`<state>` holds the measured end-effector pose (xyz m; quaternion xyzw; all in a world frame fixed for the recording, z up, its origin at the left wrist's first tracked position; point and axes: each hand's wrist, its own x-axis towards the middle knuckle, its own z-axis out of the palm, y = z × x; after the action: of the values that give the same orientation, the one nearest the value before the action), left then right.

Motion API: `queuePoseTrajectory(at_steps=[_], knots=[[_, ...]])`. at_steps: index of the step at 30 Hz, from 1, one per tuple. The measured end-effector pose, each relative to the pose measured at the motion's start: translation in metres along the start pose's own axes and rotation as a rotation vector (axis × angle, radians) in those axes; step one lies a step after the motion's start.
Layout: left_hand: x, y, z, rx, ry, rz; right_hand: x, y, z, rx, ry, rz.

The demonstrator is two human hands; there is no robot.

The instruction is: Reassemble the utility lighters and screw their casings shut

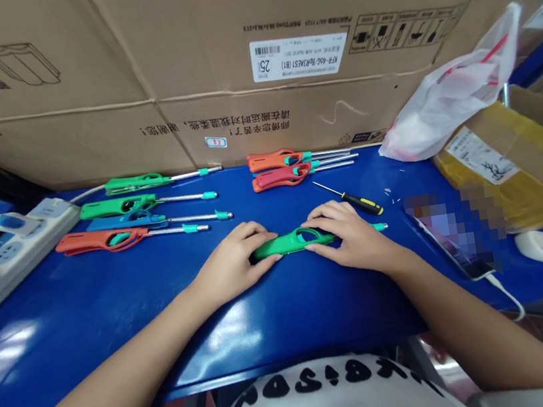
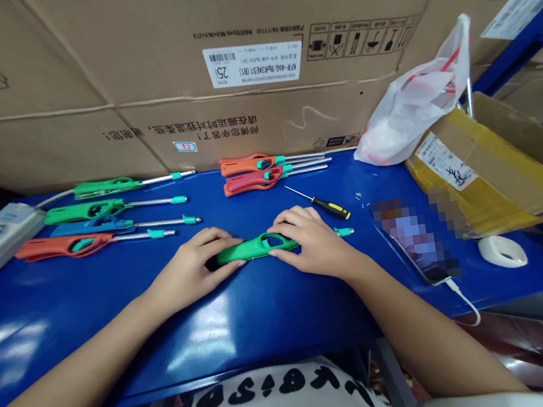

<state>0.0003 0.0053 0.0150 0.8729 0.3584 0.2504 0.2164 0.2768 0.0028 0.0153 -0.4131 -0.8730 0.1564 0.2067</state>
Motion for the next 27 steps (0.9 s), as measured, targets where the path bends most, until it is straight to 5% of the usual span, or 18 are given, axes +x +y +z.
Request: queuePoseTrajectory(at_steps=[27], knots=[[-0.0020, -0.0071, 0.0080, 0.097, 0.000, 0.043, -0.0027, 0.0035, 0.0022, -0.083, -0.029, -0.009]])
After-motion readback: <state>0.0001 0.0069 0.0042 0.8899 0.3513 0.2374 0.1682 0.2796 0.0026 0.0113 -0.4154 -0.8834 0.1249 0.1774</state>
